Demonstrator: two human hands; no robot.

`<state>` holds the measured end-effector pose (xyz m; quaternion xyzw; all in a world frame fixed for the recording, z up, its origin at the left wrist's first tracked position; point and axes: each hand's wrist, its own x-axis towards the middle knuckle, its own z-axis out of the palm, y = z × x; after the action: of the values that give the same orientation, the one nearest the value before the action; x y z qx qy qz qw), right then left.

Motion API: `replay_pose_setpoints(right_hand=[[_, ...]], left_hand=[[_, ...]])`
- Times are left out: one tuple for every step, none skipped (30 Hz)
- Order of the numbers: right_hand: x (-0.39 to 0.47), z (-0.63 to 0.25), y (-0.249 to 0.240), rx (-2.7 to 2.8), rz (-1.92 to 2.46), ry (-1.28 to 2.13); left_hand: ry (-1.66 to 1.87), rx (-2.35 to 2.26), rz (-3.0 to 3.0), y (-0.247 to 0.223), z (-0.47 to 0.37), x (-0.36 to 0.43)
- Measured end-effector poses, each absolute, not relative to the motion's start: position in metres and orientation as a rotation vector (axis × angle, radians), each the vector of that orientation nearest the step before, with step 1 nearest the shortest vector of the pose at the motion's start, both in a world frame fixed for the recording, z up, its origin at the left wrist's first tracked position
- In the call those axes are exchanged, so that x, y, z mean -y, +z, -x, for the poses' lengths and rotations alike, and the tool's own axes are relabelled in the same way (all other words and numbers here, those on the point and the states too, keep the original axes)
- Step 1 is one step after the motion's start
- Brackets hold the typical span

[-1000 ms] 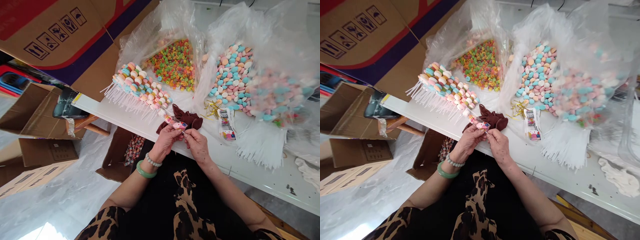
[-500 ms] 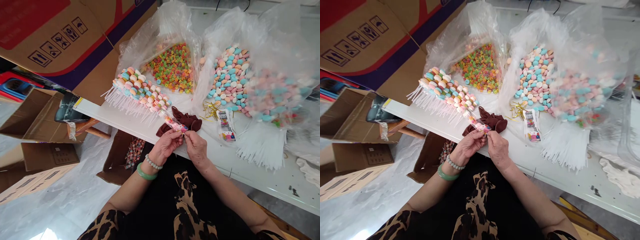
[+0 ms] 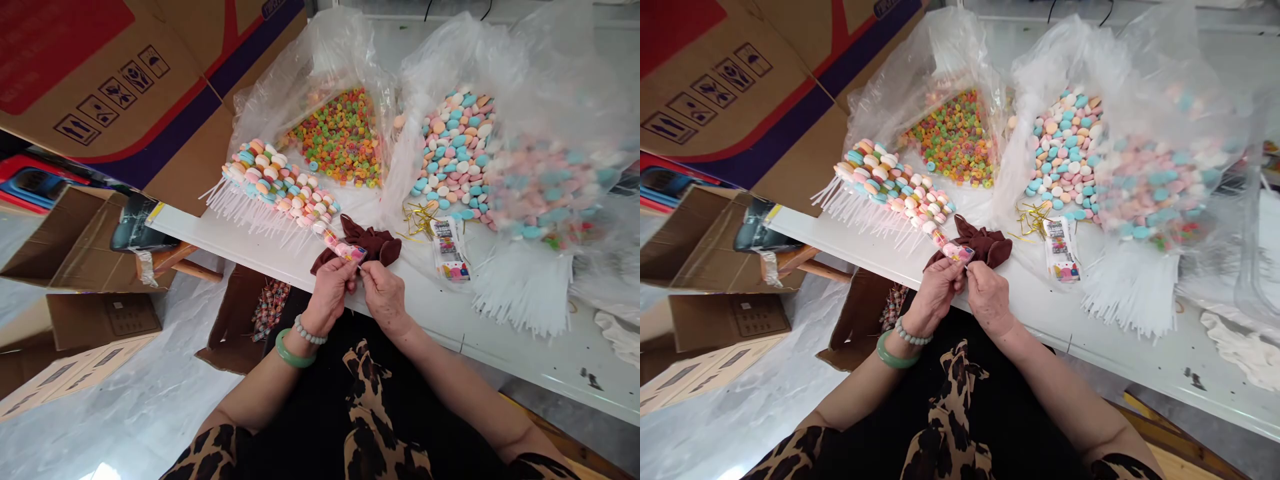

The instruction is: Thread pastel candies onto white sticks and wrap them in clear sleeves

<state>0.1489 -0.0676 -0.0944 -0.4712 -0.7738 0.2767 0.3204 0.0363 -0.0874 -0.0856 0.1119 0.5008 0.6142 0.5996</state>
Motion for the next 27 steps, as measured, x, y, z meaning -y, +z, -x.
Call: replay_pose_setpoints(right_hand=[[0.065, -0.150, -0.094, 2.006, 1.259, 0.743], [0.064, -0.152, -0.093, 1.985, 1.270, 0.755], [0.063, -0.153, -0.092, 1.976, 1.269, 0.762], [0.062, -0.154, -0.091, 1.972, 1.262, 0.759], [0.063, -0.155, -0.090, 1.971, 1.252, 0.747], [0.063, -0.155, -0.090, 1.969, 1.244, 0.727], [0.064, -0.156, -0.089, 1.970, 1.237, 0.699], [0.066, -0.156, -0.088, 1.978, 1.226, 0.669], [0.067, -0.155, -0.088, 1.994, 1.210, 0.641], [0.069, -0.155, -0.088, 2.015, 1.186, 0.613], [0.072, -0.154, -0.088, 2.044, 1.159, 0.590], [0.074, -0.153, -0.088, 2.073, 1.130, 0.565], [0.075, -0.152, -0.089, 2.100, 1.107, 0.538], [0.077, -0.152, -0.089, 2.118, 1.094, 0.507], [0.077, -0.152, -0.090, 2.124, 1.089, 0.472], [0.078, -0.152, -0.090, 2.120, 1.088, 0.444], [0.077, -0.152, -0.091, 2.109, 1.089, 0.427], [0.077, -0.152, -0.091, 2.095, 1.090, 0.422], [0.076, -0.153, -0.091, 2.082, 1.092, 0.431], [0.075, -0.153, -0.090, 2.074, 1.093, 0.448], [0.074, -0.154, -0.090, 2.070, 1.095, 0.468], [0.074, -0.155, -0.089, 2.070, 1.097, 0.487], [0.073, -0.155, -0.088, 2.072, 1.090, 0.500], [0.073, -0.156, -0.087, 2.079, 1.072, 0.510], [0.074, -0.156, -0.086, 2.087, 1.051, 0.515], [0.074, -0.156, -0.085, 2.099, 1.026, 0.516], [0.075, -0.156, -0.085, 2.110, 1.006, 0.520]], left_hand=[[1.378, -1.126, -0.257, -0.084, -0.038, 0.089], [1.350, -1.105, -0.260, -0.082, -0.040, 0.090], [1.336, -1.103, -0.273, -0.080, -0.040, 0.091], [1.332, -1.119, -0.295, -0.078, -0.039, 0.092], [1.323, -1.141, -0.320, -0.075, -0.037, 0.092], [1.308, -1.159, -0.337, -0.072, -0.035, 0.092], [1.290, -1.168, -0.340, -0.069, -0.032, 0.092], [1.275, -1.170, -0.330, -0.067, -0.030, 0.092], [1.278, -1.174, -0.314, -0.065, -0.028, 0.091], [1.305, -1.184, -0.296, -0.065, -0.027, 0.090], [1.350, -1.198, -0.281, -0.065, -0.027, 0.090], [1.402, -1.216, -0.273, -0.066, -0.027, 0.089], [1.451, -1.235, -0.273, -0.067, -0.028, 0.089], [1.488, -1.254, -0.280, -0.069, -0.030, 0.090], [1.507, -1.271, -0.296, -0.070, -0.032, 0.090], [1.511, -1.284, -0.322, -0.072, -0.034, 0.091], [1.507, -1.295, -0.356, -0.072, -0.036, 0.092], [1.498, -1.298, -0.394, -0.073, -0.038, 0.093], [1.487, -1.291, -0.430, -0.073, -0.039, 0.093], [1.470, -1.272, -0.458, -0.072, -0.039, 0.093], [1.444, -1.239, -0.471, -0.071, -0.039, 0.093], [1.402, -1.196, -0.464, -0.070, -0.038, 0.092], [1.356, -1.152, -0.436, -0.069, -0.037, 0.092], [1.316, -1.118, -0.395, -0.067, -0.035, 0.092], [1.290, -1.103, -0.353, -0.066, -0.033, 0.092], [1.284, -1.105, -0.313, -0.065, -0.032, 0.092], [1.300, -1.115, -0.282, -0.064, -0.030, 0.092]])
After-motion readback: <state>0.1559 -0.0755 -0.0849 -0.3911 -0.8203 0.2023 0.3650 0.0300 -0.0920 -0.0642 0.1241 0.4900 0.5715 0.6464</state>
